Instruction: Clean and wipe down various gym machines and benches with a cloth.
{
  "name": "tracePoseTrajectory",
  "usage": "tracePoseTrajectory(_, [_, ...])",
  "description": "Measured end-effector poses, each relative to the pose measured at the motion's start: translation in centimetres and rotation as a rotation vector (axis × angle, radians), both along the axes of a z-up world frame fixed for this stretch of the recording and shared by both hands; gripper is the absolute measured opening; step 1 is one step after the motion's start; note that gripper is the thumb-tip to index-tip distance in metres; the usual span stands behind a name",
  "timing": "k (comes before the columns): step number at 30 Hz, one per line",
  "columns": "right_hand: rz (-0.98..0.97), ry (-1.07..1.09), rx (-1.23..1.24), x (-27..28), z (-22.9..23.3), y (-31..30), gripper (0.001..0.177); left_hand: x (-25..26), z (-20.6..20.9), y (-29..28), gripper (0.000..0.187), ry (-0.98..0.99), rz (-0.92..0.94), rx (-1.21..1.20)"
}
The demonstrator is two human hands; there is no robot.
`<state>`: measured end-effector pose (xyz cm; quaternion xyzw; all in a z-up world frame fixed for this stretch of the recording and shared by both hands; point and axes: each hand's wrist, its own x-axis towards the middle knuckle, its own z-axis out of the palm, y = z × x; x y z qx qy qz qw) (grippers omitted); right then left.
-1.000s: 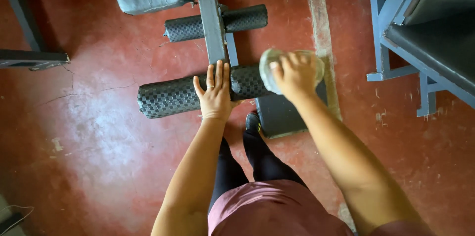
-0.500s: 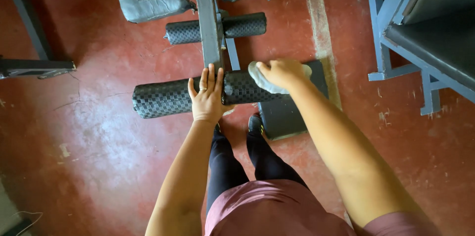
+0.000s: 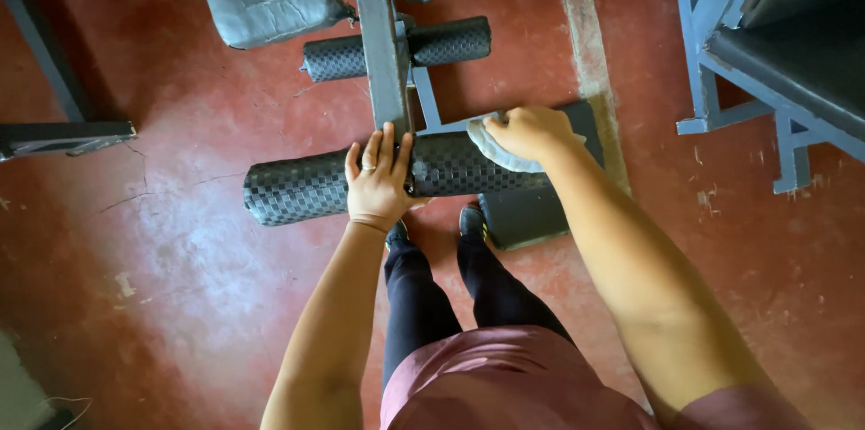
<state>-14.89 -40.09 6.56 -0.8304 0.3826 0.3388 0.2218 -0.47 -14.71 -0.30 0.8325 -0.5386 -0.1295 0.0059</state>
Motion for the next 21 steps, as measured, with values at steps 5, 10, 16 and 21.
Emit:
tracePoseTrajectory(5, [-0.027, -0.004, 0.021, 0.7, 1.5, 1.4, 0.08, 0.9, -1.7, 1.8, 0.124, -0.074, -0.056, -0.139])
tracePoseTrajectory(10, [-0.025, -0.017, 0.077, 3.6, 2.4, 6.9, 0.072, 5.2, -1.8, 7.7, 0.127, -0.123, -0.07, -0.114])
tracePoseTrajectory(16, [0.052, -0.128, 0.164, 7.1, 3.2, 13.5, 0.076, 11.6, -2.8, 14.7, 0.112, -0.211, -0.12, -0.26])
tracePoseTrajectory(21, [0.093, -0.162, 0.235, 7.9, 3.3, 15.6, 0.075, 10.5, 5.4, 12.5, 0.132, -0.052, -0.032, 0.052])
